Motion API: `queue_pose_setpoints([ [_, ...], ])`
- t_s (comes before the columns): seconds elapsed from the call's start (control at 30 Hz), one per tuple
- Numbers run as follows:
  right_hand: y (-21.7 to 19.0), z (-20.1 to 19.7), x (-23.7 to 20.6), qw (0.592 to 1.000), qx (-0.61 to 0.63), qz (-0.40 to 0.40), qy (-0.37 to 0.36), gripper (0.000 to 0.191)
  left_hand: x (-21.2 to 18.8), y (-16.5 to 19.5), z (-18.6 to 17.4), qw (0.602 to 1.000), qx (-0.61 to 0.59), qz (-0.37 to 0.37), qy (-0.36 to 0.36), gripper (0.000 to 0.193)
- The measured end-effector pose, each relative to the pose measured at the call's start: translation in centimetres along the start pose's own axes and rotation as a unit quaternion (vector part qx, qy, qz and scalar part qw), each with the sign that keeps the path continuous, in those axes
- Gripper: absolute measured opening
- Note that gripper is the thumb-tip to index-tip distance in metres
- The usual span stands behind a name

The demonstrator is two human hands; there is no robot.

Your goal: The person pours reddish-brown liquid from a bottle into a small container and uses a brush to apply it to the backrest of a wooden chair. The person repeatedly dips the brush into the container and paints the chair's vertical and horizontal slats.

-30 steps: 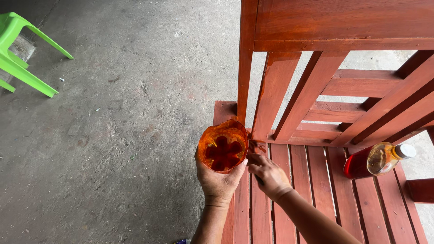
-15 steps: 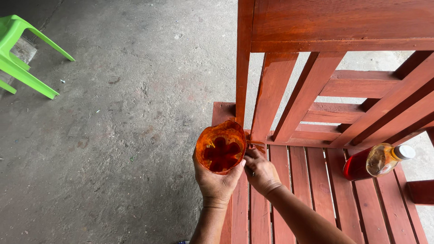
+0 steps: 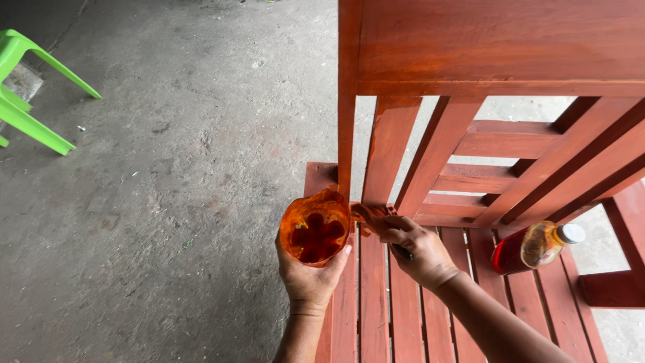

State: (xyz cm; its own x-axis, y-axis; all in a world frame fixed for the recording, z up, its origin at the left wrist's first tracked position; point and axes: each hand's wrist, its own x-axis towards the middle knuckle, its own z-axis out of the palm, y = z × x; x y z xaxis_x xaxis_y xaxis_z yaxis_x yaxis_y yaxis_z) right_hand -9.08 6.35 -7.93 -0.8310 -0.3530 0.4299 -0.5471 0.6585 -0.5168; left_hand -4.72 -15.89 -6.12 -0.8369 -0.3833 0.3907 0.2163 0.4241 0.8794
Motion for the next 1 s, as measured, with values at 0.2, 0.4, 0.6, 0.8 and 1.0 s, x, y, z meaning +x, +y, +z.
queue_pose_setpoints([
  [0.2,-4.0,-8.7,2.2,0.993,0.041,-0.063,0.091,0.033,0.1,-0.1,0.2,0.999,-0.038,0.021,-0.007,0.093],
  [0.4,-3.9,-9.3,1.6,0.969,-0.013,-0.117,0.216,0.032,0.3,1.1,0.7,0.997,-0.070,0.024,-0.008,0.092],
  [0.6,0.2,-1.5,-2.0,0.984,-0.124,-0.108,0.074,0.023,0.8,2.5,1.8,0.998,-0.036,0.052,0.023,0.090],
  [0.8,0.6,0.6,-3.1,0.996,-0.022,0.041,-0.078,0.015,0.9,2.9,1.8,0.999,0.002,0.018,0.027,0.091],
  [1.0,-2.1,-7.5,1.5,0.995,0.047,-0.052,0.071,0.028,1.3,3.5,2.5,0.998,-0.049,0.018,0.022,0.089],
])
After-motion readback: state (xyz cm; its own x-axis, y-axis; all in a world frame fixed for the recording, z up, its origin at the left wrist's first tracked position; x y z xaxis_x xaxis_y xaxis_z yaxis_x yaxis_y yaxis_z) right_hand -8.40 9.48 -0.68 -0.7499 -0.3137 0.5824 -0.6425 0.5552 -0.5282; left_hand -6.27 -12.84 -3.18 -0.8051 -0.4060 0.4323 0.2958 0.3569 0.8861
